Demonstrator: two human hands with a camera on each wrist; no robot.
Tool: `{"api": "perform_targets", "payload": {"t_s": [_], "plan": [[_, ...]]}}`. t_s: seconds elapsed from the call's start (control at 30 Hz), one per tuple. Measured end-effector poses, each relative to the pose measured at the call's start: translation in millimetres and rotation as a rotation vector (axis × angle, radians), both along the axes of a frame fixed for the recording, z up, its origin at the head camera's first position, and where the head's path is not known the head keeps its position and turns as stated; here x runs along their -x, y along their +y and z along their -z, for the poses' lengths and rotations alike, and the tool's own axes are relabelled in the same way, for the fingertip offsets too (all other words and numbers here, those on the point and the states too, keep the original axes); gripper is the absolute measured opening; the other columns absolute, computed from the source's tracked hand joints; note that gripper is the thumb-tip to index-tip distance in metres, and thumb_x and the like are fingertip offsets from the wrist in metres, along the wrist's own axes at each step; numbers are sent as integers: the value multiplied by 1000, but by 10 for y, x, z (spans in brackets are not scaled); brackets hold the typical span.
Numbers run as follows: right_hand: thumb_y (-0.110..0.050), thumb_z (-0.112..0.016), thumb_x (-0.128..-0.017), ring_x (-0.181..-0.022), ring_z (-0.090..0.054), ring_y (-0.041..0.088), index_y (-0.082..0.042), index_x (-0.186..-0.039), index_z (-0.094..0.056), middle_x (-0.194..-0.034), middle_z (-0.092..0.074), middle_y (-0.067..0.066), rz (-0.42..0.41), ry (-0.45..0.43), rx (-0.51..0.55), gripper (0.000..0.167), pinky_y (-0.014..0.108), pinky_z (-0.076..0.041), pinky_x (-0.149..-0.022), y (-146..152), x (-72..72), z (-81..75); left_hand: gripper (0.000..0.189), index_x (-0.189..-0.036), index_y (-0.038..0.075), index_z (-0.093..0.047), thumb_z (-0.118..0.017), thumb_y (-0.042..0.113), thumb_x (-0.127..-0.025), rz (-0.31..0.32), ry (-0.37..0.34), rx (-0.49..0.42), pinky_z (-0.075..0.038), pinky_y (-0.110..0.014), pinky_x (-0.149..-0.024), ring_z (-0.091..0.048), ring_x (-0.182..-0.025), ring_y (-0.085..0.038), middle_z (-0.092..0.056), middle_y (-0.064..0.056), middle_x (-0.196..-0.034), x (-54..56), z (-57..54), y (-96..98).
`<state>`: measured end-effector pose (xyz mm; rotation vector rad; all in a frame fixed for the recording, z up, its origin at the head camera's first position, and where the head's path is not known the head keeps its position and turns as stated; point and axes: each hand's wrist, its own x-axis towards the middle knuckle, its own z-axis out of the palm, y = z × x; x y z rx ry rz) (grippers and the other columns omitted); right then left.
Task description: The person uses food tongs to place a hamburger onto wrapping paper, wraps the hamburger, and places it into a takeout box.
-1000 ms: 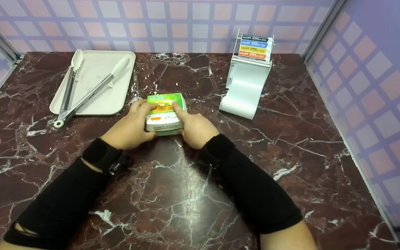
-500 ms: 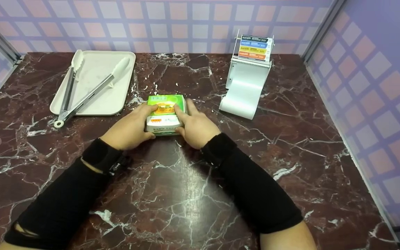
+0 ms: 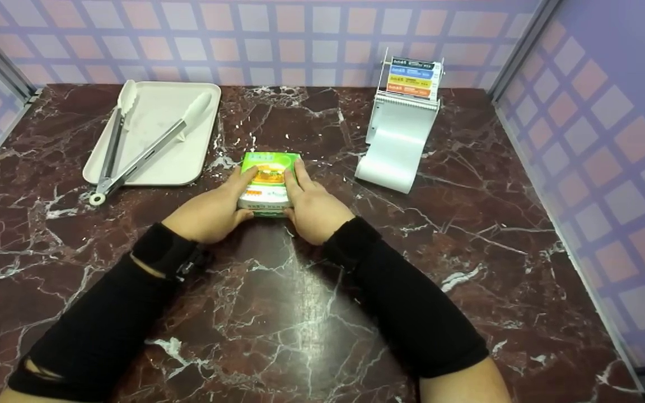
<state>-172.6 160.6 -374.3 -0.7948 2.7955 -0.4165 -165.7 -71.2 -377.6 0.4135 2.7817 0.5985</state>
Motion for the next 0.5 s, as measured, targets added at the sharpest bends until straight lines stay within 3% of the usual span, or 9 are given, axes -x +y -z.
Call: {"api": "perform_targets", "payload": {"t_s": [0.07,0.17,0.3,0.37,0.5], "plan": [[-27,-56,-109,-151,-41,44,-2,-168,-7,-175,7,23,-6,-20,8,80,49,-41,-123,5,-3,-2,91,-170,26,4,-61,31,-106,4,-19,25,-55,-50,-109,-53,-142,-43,-1,-22,-176,-2,2,19],[-25,-54,-110,-146,-48,43,-2,-168,-6,-174,8,25,-11,-25,14,78,47,-46,-118,11,3,-3,92,-169,23,11,-57,28,-108,0,-45,31,-63,-43,-89,-66,-126,-41,3,-22,-175,-2,2,49],[-21,-54,-110,-144,-50,43,0,-167,-8,-173,5,29,-22,-11,22,76,47,-47,-118,19,13,1,91,-168,21,14,-55,23,-108,-5,-56,26,-60,-34,-66,-70,-110,-36,3,-23,-175,-4,-1,68],[-21,-54,-110,-144,-50,44,0,-167,-9,-173,4,29,-26,-7,23,76,47,-47,-118,23,17,3,91,-168,21,12,-56,23,-108,-6,-54,25,-61,-35,-70,-69,-117,-38,2,-24,-175,-3,-9,62],[-27,-55,-109,-150,-43,42,-6,-169,-6,-175,6,23,-8,-44,37,80,49,-41,-122,39,42,-8,95,-169,24,11,-60,31,-107,-3,-70,13,-59,-45,-101,-53,-143,-42,2,-22,-175,1,-42,12]]}}
